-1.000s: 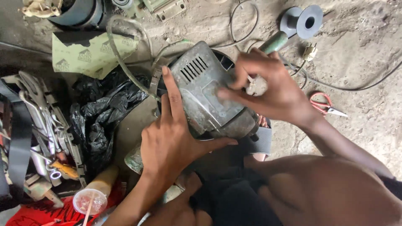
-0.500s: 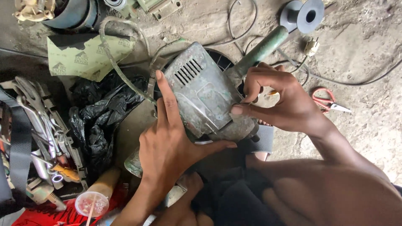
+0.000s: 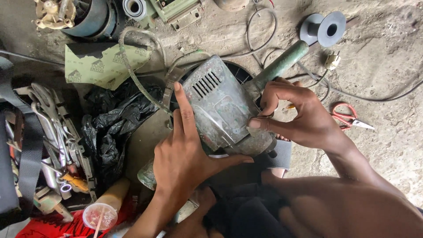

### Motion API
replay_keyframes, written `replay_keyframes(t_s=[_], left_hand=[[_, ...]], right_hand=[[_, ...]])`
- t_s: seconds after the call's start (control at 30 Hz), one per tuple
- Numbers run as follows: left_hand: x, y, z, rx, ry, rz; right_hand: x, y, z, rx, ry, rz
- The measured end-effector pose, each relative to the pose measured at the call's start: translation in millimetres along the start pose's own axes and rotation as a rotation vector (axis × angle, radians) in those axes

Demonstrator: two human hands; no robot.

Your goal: Sanding the exterior surface of a metal device housing using sandpaper to smooth it.

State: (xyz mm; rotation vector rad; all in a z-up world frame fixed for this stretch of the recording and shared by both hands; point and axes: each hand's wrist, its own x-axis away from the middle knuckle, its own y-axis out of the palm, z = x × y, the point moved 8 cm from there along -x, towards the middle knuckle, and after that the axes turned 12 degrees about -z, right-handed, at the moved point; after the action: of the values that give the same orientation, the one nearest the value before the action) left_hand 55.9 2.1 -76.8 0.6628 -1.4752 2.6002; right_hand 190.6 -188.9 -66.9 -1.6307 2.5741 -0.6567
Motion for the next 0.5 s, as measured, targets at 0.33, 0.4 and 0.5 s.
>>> replay_keyframes(t_s=[0.33, 0.4, 0.5], left_hand=[[4.8, -0.3, -1.4, 0.04, -0.034, -0.024], [0.7, -1.1, -2.8, 0.027, -0.048, -0.031], [-4.5, 0.5, -1.4, 0.033, -0.048, -0.065]], right_hand=[[-61.1, -10.6, -10.8, 0.329, -0.082, 0.185], [-87.8, -20.4, -12.9, 0.271, -0.115, 0.186], [-85.3, -20.8, -14.4, 0.173, -0.006, 0.139]])
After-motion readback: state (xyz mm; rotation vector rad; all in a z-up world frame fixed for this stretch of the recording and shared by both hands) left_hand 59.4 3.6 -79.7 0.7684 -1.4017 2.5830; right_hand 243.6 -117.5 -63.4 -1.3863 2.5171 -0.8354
